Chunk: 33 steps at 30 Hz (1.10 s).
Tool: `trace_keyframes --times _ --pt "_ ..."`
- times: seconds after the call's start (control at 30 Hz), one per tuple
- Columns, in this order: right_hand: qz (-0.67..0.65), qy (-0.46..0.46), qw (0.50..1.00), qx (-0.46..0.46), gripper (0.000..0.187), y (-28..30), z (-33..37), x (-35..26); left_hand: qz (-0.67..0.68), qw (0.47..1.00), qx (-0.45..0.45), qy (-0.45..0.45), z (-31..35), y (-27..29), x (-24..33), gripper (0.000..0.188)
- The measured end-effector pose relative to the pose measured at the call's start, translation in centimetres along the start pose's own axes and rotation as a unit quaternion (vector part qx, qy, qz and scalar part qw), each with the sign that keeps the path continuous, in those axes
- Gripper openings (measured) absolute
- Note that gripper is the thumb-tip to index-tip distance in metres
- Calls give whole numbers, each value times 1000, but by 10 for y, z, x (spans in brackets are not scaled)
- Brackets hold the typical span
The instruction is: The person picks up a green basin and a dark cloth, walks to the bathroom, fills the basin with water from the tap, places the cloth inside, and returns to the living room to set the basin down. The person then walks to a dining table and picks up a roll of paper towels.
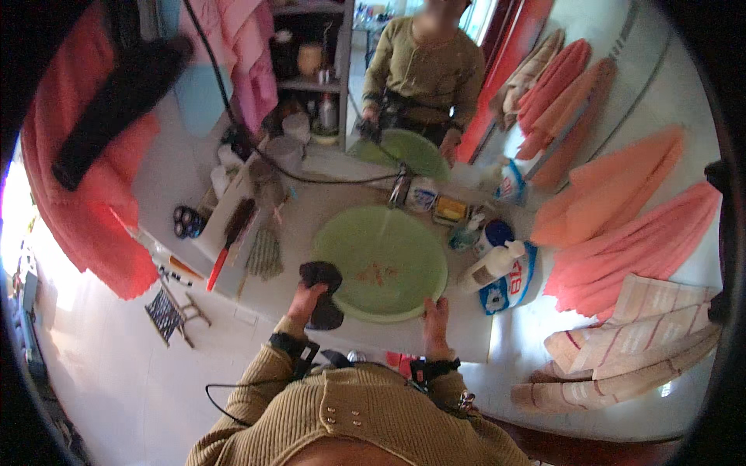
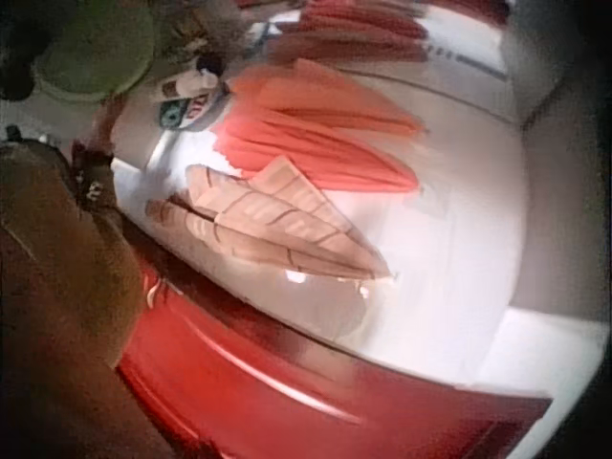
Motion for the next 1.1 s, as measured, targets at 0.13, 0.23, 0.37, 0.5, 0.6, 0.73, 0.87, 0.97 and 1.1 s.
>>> trace_keyframes --times 0.13,0.23,0.37,0.5,0.6,0.73,0.87,0.97,1.1 --pt "-10 13 1000 -3 19 -3 0 0 31 999 16 5 14 -1 11 35" --pt "-40 24 999 -27 18 -4 3 -3 23 999 22 2 22 -2 16 34" --pt "27 36 999 -24 31 -1 6 -6 72 996 -1 -45 27 -5 17 36" --pt "59 43 997 0 30 3 3 2 55 997 9 -45 30 -3 14 38" --pt "56 49 997 -7 30 5 -1 9 46 998 11 -37 32 -2 14 37" --pt "20 86 996 -28 29 7 -4 8 44 998 29 -32 34 -5 15 36" --pt "34 43 998 -29 28 5 -1 1 22 998 47 -38 35 -5 15 34" --pt "57 28 998 -27 28 4 3 -5 48 998 25 -23 34 -4 12 35" --pt "42 35 998 -33 27 0 7 -11 44 998 1 -45 34 0 8 37"
Point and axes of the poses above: each hand's wrist, its own z-axis away from the middle knuckle, its own y-axis out of the back of the hand, x = y × z, the point moved 2 cm from there along -z, towards the middle knuckle, and after that the axes turned 10 degrees about -y, right-handed, at the moved point
